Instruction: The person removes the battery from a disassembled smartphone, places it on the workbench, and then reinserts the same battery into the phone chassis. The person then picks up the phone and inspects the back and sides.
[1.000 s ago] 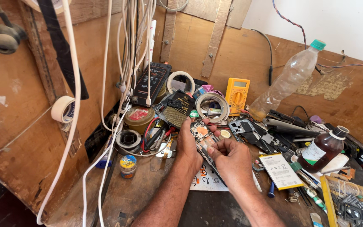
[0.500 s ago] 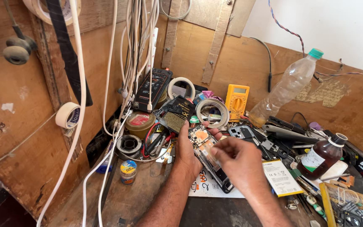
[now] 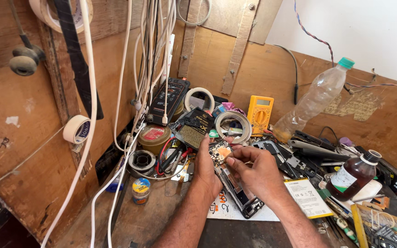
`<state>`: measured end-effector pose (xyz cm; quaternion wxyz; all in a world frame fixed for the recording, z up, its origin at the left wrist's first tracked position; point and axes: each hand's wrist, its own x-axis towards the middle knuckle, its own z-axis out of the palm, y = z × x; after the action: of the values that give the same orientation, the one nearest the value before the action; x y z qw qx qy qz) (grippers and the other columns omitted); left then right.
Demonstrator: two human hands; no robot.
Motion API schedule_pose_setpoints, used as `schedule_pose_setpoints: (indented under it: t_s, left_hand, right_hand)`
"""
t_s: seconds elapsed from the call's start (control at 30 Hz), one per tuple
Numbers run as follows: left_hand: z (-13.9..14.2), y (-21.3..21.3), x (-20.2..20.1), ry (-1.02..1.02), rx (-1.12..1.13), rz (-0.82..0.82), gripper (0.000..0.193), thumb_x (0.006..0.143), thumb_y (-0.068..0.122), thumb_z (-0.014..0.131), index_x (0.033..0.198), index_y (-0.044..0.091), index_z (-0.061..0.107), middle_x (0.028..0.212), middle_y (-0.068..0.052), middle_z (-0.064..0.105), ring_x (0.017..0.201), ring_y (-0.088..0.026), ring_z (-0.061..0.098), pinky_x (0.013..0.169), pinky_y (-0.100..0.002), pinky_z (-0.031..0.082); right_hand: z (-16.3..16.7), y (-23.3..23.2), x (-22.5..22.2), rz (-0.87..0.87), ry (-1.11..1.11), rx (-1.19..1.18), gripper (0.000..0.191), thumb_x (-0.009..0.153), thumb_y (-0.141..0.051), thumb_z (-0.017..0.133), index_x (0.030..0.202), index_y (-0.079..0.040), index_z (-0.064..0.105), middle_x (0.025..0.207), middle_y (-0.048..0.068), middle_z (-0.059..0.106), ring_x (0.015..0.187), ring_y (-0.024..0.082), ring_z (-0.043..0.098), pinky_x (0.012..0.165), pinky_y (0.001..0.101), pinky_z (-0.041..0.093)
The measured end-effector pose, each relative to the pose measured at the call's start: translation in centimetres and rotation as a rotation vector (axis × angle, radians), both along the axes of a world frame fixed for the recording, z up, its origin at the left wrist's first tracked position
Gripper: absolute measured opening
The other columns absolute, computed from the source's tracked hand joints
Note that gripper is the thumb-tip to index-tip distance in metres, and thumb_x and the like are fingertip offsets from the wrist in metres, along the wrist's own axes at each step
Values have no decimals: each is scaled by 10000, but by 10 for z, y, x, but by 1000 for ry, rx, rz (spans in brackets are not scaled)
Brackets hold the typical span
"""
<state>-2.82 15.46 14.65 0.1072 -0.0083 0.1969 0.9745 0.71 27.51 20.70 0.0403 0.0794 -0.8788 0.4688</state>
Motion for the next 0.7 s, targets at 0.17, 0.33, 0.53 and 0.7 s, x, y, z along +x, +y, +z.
schedule_pose_setpoints:
  t_s: [0.17,0.33,0.53,0.7]
  left_hand:
    - [-1,-1,-4,5,30,-5,599,1029,552,339,1096,59,672,985,-169,733,871,-274,718,758,-420,610]
    - [-2,-1,-6,-5,45,8,597,1043,539,351,1101,33,662,968,-181,721,878,-271,721,793,-410,625]
    - [-3,-2,-6,13,16,15,608,1035,536,354,1091,31,689,957,-154,731,840,-254,718,734,-399,613]
    - [-3,-1,-4,5,33,16,589,1030,535,367,1069,50,700,940,-134,734,800,-241,708,677,-381,605]
  right_hand:
    - [2,-6,2,-33,55,85,178,888,-163,749,1003,-37,799,752,47,785,591,89,651,561,278,546]
    - [4,-10,5,-95,98,225,172,872,-189,769,995,-79,819,801,47,817,637,100,728,602,271,574]
    - [4,-10,5,-46,153,212,175,859,-164,764,1006,-78,804,808,51,823,640,98,740,594,273,587]
    - [7,-9,-2,-1,72,173,161,893,-139,730,1000,-32,787,784,57,802,595,111,707,552,291,576]
